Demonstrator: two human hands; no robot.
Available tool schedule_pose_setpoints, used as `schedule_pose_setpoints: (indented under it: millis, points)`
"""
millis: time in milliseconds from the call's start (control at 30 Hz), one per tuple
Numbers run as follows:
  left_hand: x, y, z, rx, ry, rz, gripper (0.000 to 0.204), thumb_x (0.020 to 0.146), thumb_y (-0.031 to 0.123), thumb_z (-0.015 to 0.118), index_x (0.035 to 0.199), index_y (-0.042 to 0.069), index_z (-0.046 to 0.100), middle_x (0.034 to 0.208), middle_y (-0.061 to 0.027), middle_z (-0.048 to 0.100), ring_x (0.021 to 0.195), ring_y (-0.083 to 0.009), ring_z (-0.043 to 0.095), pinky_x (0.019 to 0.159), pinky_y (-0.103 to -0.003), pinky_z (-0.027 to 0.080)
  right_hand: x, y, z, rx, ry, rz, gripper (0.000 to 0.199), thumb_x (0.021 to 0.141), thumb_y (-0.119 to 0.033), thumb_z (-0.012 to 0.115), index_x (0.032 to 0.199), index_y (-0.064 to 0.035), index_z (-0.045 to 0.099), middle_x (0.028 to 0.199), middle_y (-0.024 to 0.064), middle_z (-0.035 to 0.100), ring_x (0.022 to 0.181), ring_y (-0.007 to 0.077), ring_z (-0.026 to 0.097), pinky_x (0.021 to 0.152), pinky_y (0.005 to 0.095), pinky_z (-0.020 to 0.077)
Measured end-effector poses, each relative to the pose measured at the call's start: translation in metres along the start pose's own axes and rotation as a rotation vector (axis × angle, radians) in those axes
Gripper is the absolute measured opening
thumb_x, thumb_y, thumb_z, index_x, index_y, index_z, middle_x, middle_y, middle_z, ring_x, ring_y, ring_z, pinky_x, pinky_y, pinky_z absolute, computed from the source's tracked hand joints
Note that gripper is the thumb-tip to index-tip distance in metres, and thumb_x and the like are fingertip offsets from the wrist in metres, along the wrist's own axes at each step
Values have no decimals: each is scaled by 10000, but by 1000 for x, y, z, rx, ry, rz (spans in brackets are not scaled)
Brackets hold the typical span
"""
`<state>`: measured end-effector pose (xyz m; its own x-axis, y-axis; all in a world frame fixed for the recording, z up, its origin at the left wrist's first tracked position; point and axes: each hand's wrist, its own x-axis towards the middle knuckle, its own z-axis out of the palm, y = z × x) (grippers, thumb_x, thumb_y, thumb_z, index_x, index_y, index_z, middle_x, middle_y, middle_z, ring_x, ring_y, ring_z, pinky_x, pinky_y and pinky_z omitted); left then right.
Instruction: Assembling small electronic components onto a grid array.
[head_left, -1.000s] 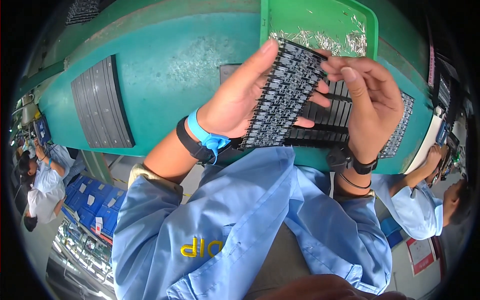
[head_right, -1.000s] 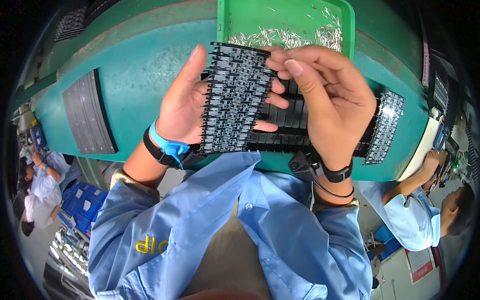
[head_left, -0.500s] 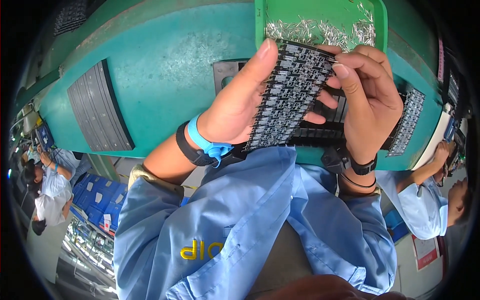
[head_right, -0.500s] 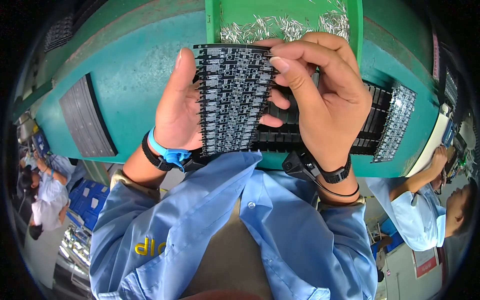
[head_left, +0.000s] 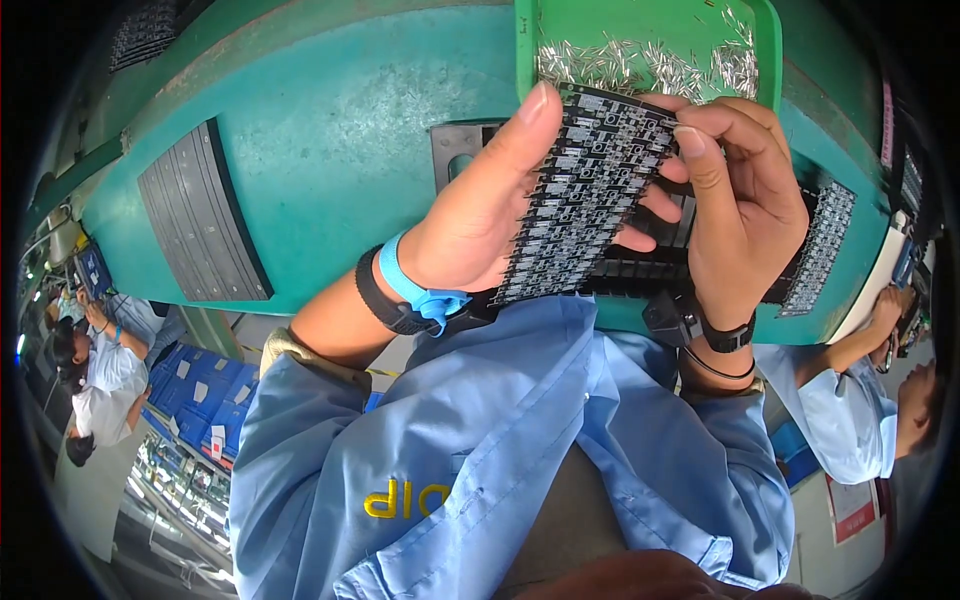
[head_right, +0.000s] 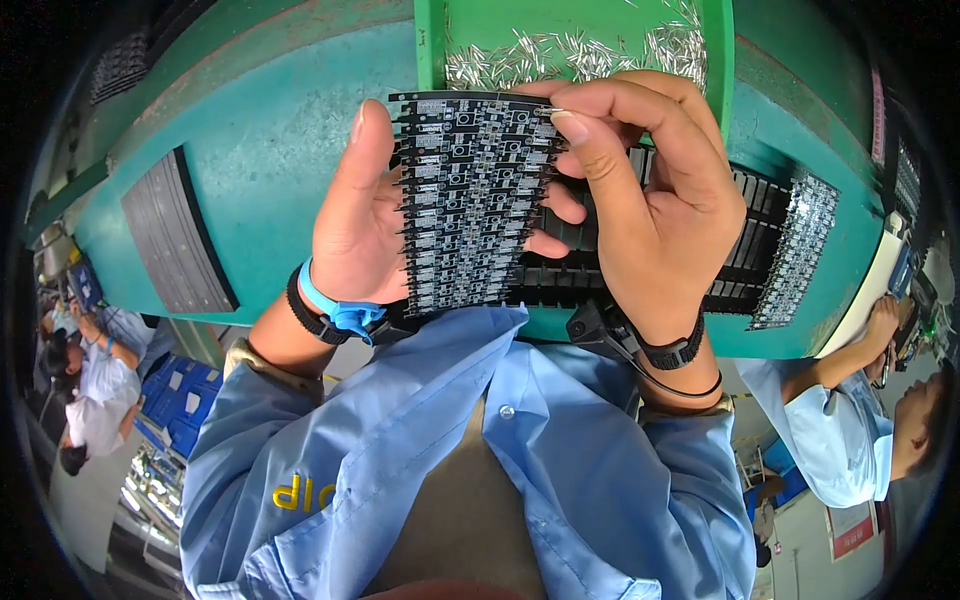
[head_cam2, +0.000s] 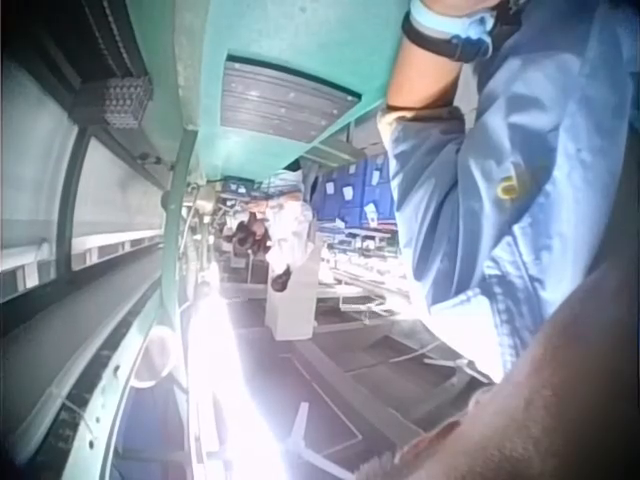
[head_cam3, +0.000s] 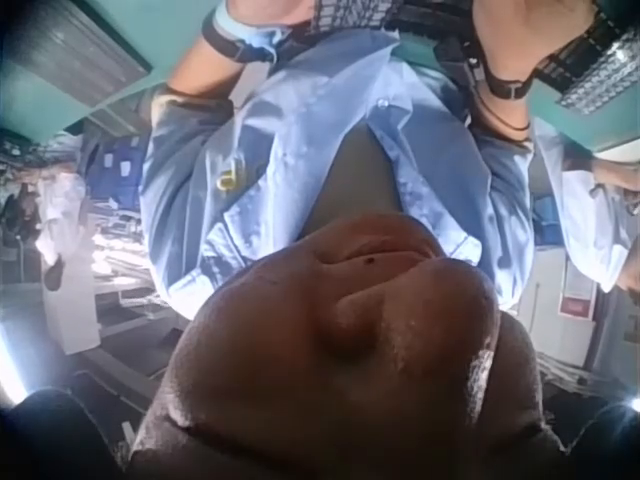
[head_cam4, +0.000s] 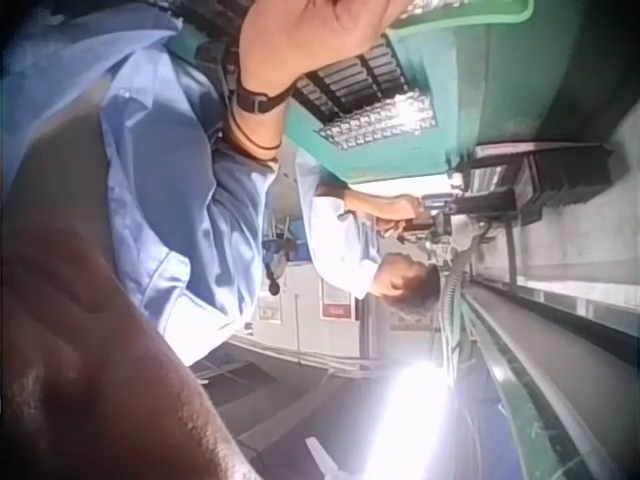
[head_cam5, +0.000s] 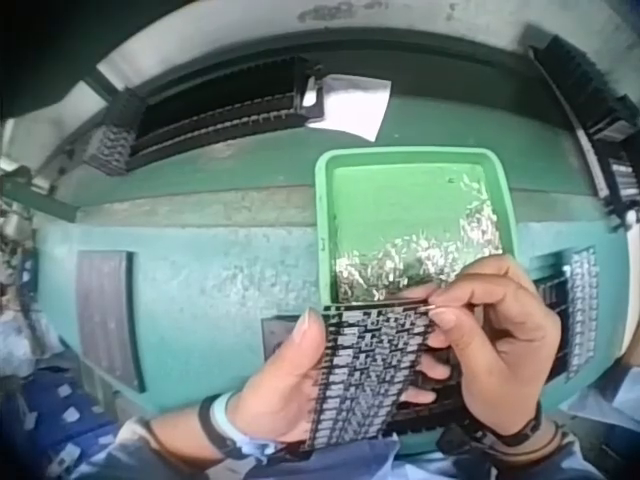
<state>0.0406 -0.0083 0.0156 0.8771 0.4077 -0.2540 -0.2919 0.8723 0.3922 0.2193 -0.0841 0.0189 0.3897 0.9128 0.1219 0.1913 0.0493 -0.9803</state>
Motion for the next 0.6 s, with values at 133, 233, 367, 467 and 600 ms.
schedule_pose_setpoints:
  millis: [133, 233, 367, 467, 600]
  points:
    - [0, 0, 1, 6, 10, 1, 755, 1083, 645, 286, 1538, 59, 424, 1335, -120, 623, 1179, -236, 658, 988, -399, 565, 1, -1, 0, -14, -5, -4, 112, 987, 44, 653, 1094, 73, 666, 1123, 97, 620, 1075, 253, 700, 755, 232, 555]
    - [-1, 0, 0, 48, 18, 3, 741, 1088, 635, 287, 1538, 63, 426, 1337, -111, 621, 1174, -225, 657, 985, -393, 564, 1, -1, 3, -15, 35, -13, 113, 954, 43, 698, 1066, 59, 696, 1085, 87, 638, 878, 148, 659, 734, 223, 531]
    - [0, 0, 1, 93, 3, 30, 727, 1092, 626, 295, 1536, 67, 431, 1337, -99, 619, 1165, -208, 656, 984, -384, 561, 1, -2, 4, -35, 55, -43, 114, 937, 45, 720, 1050, 54, 710, 1064, 86, 646, 779, 99, 641, 718, 219, 523]
    - [-1, -1, 0, 89, 5, 32, 723, 1092, 624, 299, 1537, 69, 431, 1339, -91, 617, 1160, -197, 654, 985, -377, 559, 1, -2, 5, -29, 56, -53, 111, 937, 47, 720, 1048, 55, 710, 1062, 90, 645, 779, 103, 644, 710, 222, 527]
    - [-2, -1, -1, 92, -3, 37, 716, 1094, 620, 303, 1534, 72, 436, 1339, -83, 617, 1158, -186, 650, 987, -368, 556, 1, -3, 7, 7, 58, -48, 107, 938, 51, 718, 1044, 60, 707, 1059, 97, 644, 779, 110, 648, 693, 229, 532]
